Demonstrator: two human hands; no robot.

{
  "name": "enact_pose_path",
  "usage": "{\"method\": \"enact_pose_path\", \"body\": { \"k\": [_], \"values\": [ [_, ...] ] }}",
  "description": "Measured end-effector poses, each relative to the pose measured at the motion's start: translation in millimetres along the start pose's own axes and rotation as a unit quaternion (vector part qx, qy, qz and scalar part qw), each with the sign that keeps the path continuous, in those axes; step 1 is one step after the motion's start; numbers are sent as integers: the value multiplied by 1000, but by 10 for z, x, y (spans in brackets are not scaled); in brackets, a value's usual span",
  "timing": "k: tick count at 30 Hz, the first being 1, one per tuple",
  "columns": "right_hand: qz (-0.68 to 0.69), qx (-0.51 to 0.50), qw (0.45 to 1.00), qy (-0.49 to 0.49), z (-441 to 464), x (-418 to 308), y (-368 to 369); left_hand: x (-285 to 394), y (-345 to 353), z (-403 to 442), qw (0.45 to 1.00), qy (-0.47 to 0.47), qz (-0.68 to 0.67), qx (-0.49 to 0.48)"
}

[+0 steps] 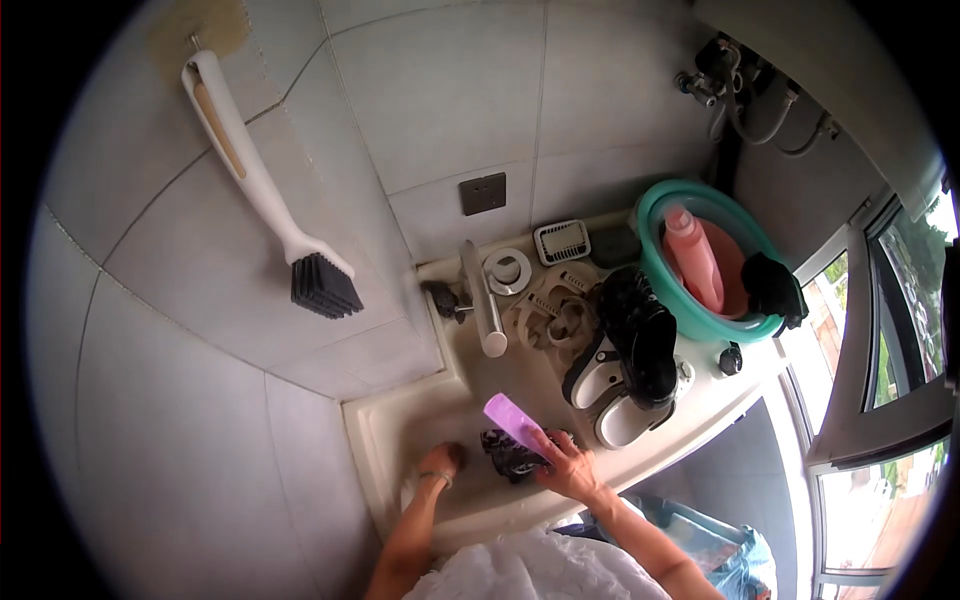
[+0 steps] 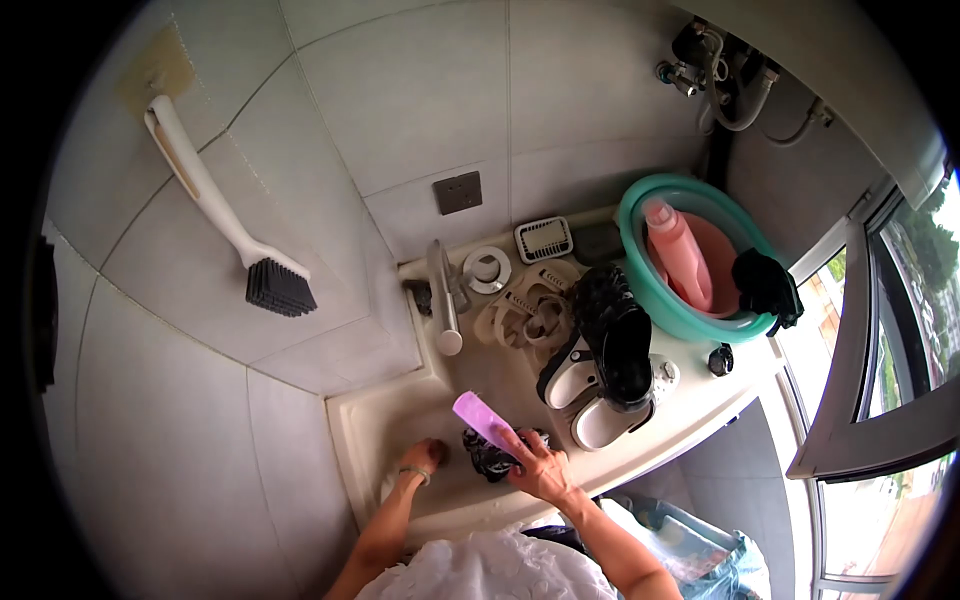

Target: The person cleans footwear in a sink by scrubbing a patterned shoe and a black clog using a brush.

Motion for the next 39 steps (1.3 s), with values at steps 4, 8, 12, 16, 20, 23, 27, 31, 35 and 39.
{"method": "enact_pose_path", "body": {
  "k": [4, 8, 12, 16, 20, 23, 27, 31, 35, 39],
  "values": [
    [74, 17, 997, 2, 55, -133, -308, 556, -170, -303, 965, 250, -28, 77],
    [110, 24, 994, -12, 103, -231, -521, 904, -314, -353, 937, 318, -128, 76],
    [146, 8, 989, 24, 161, -187, -585, 1000, -333, -340, 939, 298, -159, -58],
    [163, -16, 985, 60, 123, 28, -271, 1060, -545, -324, 936, 343, -33, -67],
    [125, -26, 987, 95, 66, 283, 147, 1254, -781, -387, 950, 290, 92, -77],
    [51, 6, 995, 90, -19, 541, 368, 981, -581, -164, 953, 133, 246, -113],
    [36, -30, 993, 112, -120, 633, 519, 1046, -489, -404, 939, 177, 285, -78],
    [30, -28, 991, 129, -82, 641, 526, 757, -130, 59, 966, 191, 149, -88],
    [26, -42, 989, 137, -50, 589, 485, 947, -204, 278, 967, 244, 78, 10],
    [17, -49, 988, 145, -56, 615, 510, 1348, -694, 691, 909, 250, -296, 154]
  ]
}}
Point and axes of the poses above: each hand's wrist, its own z-axis towards the middle knuckle, its own y-axis out of the palm, x = y × z, the point moved 7 cm from there along z, towards the middle knuckle, and after that the axes turned 1 degree about -z, right-handed, at the moved point
